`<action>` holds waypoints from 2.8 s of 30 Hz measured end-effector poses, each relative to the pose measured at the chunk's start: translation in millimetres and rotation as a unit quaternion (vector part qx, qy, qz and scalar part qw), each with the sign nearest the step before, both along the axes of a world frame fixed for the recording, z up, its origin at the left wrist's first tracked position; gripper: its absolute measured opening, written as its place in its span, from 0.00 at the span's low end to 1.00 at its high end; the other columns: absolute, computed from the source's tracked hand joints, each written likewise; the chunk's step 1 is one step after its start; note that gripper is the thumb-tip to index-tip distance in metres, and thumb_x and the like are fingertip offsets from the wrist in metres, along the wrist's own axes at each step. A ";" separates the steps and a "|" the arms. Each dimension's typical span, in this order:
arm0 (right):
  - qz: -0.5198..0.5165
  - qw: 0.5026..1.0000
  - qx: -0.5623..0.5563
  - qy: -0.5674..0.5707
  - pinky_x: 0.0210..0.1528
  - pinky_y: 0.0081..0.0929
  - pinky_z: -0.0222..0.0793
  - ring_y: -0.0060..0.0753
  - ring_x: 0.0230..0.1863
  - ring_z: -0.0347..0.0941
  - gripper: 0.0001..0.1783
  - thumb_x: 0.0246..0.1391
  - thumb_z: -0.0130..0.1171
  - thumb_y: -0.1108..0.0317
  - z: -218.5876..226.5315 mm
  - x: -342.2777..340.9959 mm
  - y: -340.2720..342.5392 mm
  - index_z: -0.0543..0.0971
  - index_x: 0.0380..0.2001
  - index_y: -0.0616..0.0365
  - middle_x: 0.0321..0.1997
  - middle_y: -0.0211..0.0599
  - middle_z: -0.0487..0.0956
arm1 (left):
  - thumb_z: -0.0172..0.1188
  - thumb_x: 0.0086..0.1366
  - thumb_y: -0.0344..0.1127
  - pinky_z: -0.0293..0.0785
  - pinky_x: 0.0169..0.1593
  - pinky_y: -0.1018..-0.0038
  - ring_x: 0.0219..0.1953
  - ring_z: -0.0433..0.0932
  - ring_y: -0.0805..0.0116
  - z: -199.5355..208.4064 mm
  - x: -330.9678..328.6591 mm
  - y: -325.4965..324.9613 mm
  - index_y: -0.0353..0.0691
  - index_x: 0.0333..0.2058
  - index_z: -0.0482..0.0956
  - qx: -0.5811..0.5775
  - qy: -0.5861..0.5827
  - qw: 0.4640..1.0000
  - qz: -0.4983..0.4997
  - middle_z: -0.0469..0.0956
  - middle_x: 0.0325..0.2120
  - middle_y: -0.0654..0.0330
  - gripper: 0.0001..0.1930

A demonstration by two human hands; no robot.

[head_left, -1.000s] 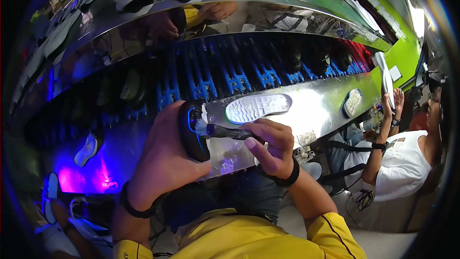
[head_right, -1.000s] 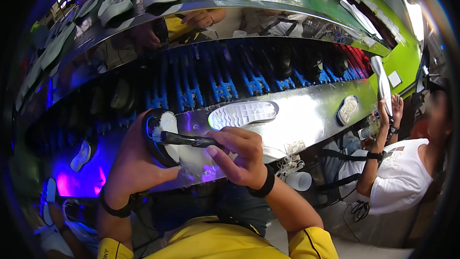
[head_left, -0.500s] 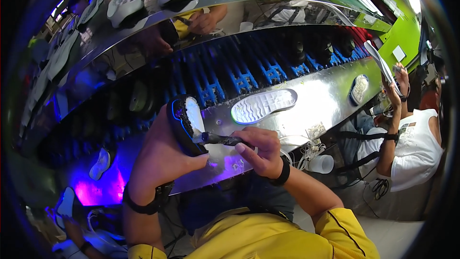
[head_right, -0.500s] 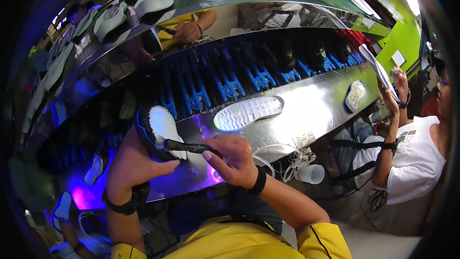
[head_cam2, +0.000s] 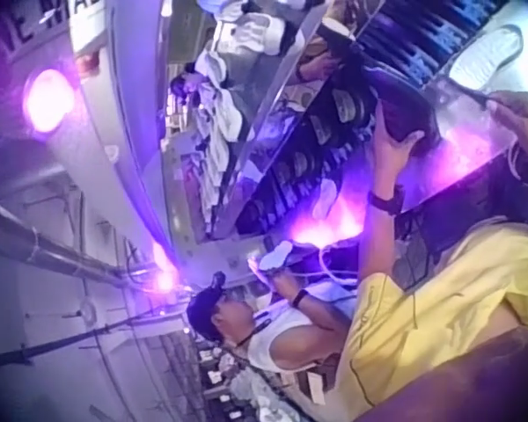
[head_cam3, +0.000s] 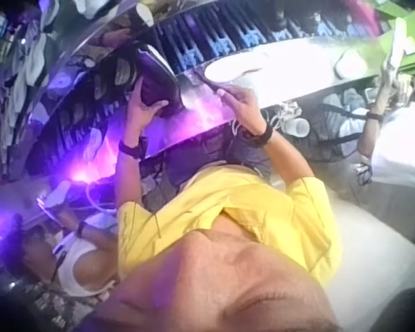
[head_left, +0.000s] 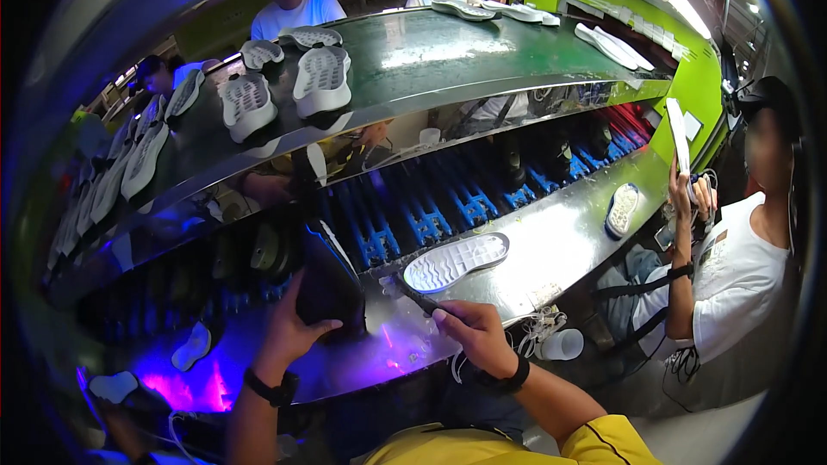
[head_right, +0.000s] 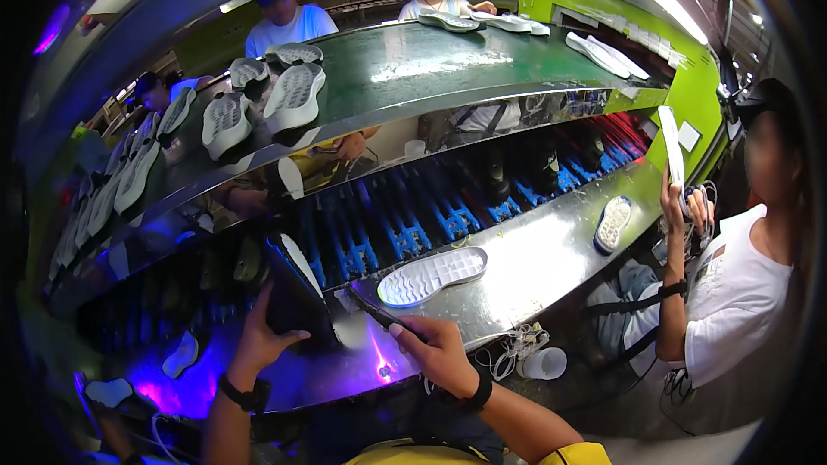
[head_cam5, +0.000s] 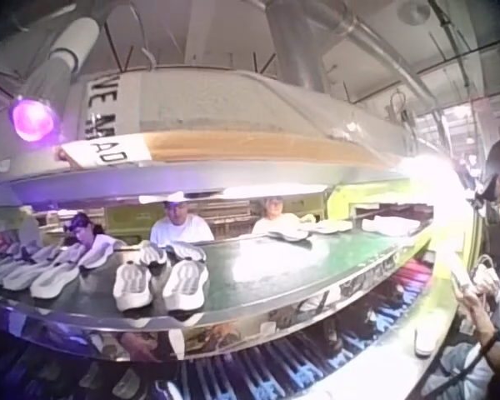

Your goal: The worker is applying adhesive to the edges of shoe soles using a brush on a factory assembly line.

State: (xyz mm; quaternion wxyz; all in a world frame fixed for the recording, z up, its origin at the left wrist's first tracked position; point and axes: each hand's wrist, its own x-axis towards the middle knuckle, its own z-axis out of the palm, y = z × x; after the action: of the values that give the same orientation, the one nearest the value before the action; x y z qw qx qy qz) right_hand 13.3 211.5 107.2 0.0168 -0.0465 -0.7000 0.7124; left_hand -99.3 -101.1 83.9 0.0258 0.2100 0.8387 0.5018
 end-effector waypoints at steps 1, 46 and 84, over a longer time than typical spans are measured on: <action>0.007 1.000 -0.007 0.021 0.34 0.19 0.67 0.13 0.32 0.72 0.16 0.71 0.65 0.62 8.1 1.1 0.7 0.86 0.49 0.68 0.29 0.24 0.81 | 0.85 0.50 0.31 0.69 0.72 0.62 0.69 0.75 0.56 -3.0 5.3 -1.3 0.37 0.76 0.57 0.036 -0.011 0.999 -0.006 0.75 0.67 0.47 0.59; 0.110 0.964 0.214 0.117 0.33 0.27 0.69 0.29 0.28 0.77 0.13 0.63 0.65 0.70 64.7 36.2 -16.1 0.86 0.43 0.72 0.28 0.41 0.82 | 0.77 0.59 0.38 0.50 0.79 0.63 0.77 0.61 0.59 56.4 122.7 1.2 0.35 0.80 0.50 0.338 -0.218 0.916 0.002 0.61 0.77 0.51 0.56; 0.201 0.933 0.275 0.112 0.24 0.29 0.63 0.32 0.20 0.72 0.14 0.56 0.69 0.70 94.0 45.5 -8.2 0.86 0.41 0.71 0.24 0.42 0.77 | 0.66 0.72 0.36 0.68 0.72 0.65 0.68 0.75 0.60 61.7 92.2 -25.4 0.37 0.77 0.61 0.424 -0.309 0.846 0.095 0.74 0.68 0.53 0.39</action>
State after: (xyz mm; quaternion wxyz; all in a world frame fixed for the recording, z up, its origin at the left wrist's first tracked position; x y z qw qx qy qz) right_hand 58.8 203.3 201.2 -0.0362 0.1817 -0.8570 0.4809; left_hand -7.1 -126.5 145.6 0.1440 -0.0458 0.5093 0.8472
